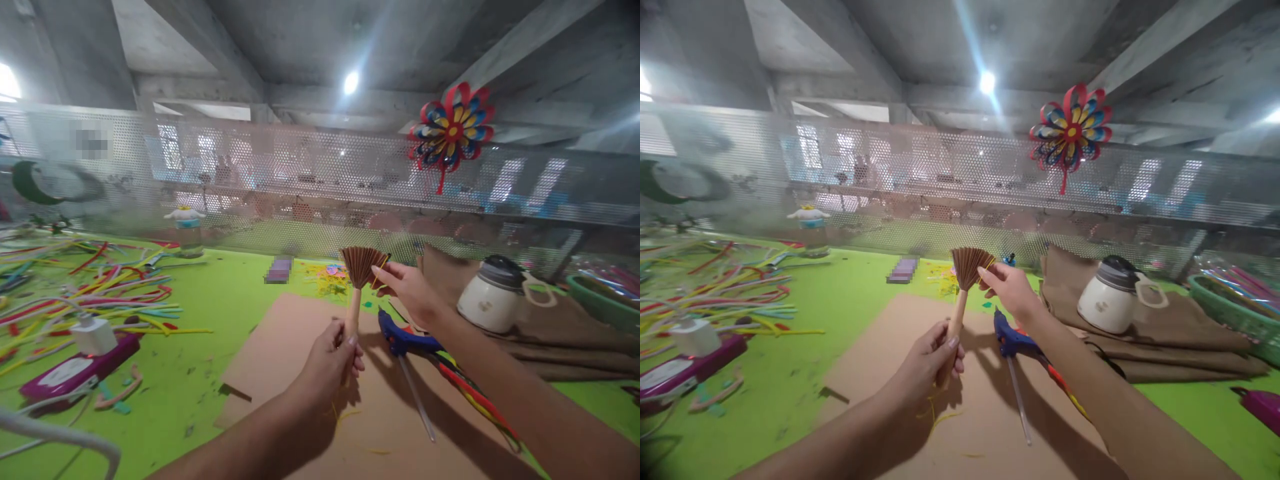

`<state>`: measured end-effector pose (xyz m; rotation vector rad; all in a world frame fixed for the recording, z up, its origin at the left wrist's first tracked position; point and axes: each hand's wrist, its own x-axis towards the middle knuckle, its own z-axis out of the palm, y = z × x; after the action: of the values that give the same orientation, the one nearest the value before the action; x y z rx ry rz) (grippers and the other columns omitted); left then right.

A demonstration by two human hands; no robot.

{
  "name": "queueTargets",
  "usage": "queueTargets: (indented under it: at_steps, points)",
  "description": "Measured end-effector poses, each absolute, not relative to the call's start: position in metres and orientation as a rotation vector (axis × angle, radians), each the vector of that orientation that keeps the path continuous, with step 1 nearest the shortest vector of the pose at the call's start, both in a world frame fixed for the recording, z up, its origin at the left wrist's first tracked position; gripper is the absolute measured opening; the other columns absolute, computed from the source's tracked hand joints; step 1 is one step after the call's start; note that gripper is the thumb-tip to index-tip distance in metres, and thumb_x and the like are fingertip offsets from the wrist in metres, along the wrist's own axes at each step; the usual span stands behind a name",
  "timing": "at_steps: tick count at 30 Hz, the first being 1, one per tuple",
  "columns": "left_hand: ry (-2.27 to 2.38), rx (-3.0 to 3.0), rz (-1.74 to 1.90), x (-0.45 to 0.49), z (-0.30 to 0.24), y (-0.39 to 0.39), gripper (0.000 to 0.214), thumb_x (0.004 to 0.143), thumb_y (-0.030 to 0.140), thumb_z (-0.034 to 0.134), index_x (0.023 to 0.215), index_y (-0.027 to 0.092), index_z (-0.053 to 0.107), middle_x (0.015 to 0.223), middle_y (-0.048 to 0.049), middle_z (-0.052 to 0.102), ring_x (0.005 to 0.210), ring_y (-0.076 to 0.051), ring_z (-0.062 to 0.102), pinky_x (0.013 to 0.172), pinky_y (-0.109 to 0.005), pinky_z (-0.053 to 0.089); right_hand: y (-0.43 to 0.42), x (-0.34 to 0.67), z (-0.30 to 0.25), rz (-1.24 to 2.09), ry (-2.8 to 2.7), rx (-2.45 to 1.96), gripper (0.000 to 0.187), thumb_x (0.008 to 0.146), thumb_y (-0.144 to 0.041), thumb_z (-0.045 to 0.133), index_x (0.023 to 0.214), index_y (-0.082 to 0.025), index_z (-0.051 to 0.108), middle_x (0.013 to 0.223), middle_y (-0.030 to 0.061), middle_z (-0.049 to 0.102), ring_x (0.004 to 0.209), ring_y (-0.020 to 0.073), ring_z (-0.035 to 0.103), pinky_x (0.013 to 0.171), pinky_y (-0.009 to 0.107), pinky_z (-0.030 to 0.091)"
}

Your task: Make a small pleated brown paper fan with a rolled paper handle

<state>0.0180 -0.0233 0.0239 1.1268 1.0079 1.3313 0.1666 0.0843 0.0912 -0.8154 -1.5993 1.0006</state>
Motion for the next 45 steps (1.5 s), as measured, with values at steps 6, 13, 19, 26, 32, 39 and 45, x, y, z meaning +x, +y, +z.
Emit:
queueTargets:
  at_steps: [6,13,19,26,32,39,45]
  points:
    - [0.957,1.148,1.271,0.017,0.024,-0.025,0.026,0.081,0.040,0.067,0.078,0.019,0.052,0.060,0.0016,0.059,0.046,-0.009,0.053,0.042,-0.018,0.037,0.085,0.170,0.084,1.150,-1.587,-0.830,0.052,0.064,-0.065,0.075,0.058,-0.014,0.065,0.055,0.0029,0.065,0.051,0.0137,0.059,0.052,0.027,0.049]
    - [0.859,1.104,1.287,0.021,0.019,-0.024,0.030,0.075,0.038,0.074,0.079,0.018,0.052,0.067,0.0002,0.061,0.049,-0.012,0.061,0.046,-0.023,0.047,0.089,0.160,0.075,1.336,-1.467,-0.803,0.053,0.063,-0.067,0.075,0.061,-0.015,0.066,0.056,0.0031,0.066,0.048,0.0127,0.057,0.049,0.026,0.048]
    - [0.750,0.993,1.420,0.012,0.034,-0.021,0.022,0.083,0.031,0.066,0.090,0.018,0.050,0.072,0.0000,0.062,0.060,-0.013,0.065,0.063,-0.027,0.055,0.046,0.149,0.056,1.474,-1.425,-0.790,0.045,0.069,-0.059,0.077,0.067,-0.015,0.066,0.062,0.0013,0.065,0.057,0.0129,0.061,0.056,0.025,0.050]
    - [0.817,0.915,1.550,0.000,0.051,-0.020,0.018,0.086,0.028,0.063,0.094,0.020,0.049,0.084,-0.0038,0.067,0.066,-0.016,0.066,0.061,-0.030,0.054,-0.027,0.126,0.031,1.770,-1.396,-0.687,0.035,0.080,-0.043,0.075,0.109,-0.025,0.065,0.093,0.0021,0.068,0.079,0.0158,0.063,0.068,0.028,0.052]
    - [0.929,0.963,1.594,-0.002,0.057,-0.025,0.025,0.078,0.029,0.075,0.092,0.018,0.057,0.082,-0.0040,0.071,0.080,-0.016,0.064,0.066,-0.024,0.048,-0.030,0.117,0.009,1.876,-1.307,-0.639,0.030,0.083,-0.047,0.072,0.084,-0.020,0.059,0.060,-0.0048,0.054,0.053,0.0103,0.050,0.053,0.023,0.043]
    - [0.941,0.981,1.471,0.003,0.056,-0.029,0.023,0.082,0.035,0.069,0.082,0.015,0.059,0.078,-0.0054,0.069,0.066,-0.014,0.063,0.058,-0.024,0.046,-0.032,0.119,0.022,1.845,-1.295,-0.739,0.050,0.078,-0.068,0.065,0.075,-0.022,0.046,0.043,-0.0149,0.028,0.038,0.0037,0.017,0.039,0.019,0.015]
    - [0.871,0.891,1.500,0.006,0.051,-0.027,0.018,0.085,0.029,0.066,0.090,0.017,0.055,0.077,-0.0029,0.066,0.069,-0.017,0.069,0.045,-0.019,0.042,-0.035,0.115,0.009,1.759,-1.324,-0.786,0.055,0.076,-0.073,0.063,0.073,-0.021,0.045,0.041,-0.0146,0.031,0.036,0.0032,0.020,0.037,0.019,0.016]
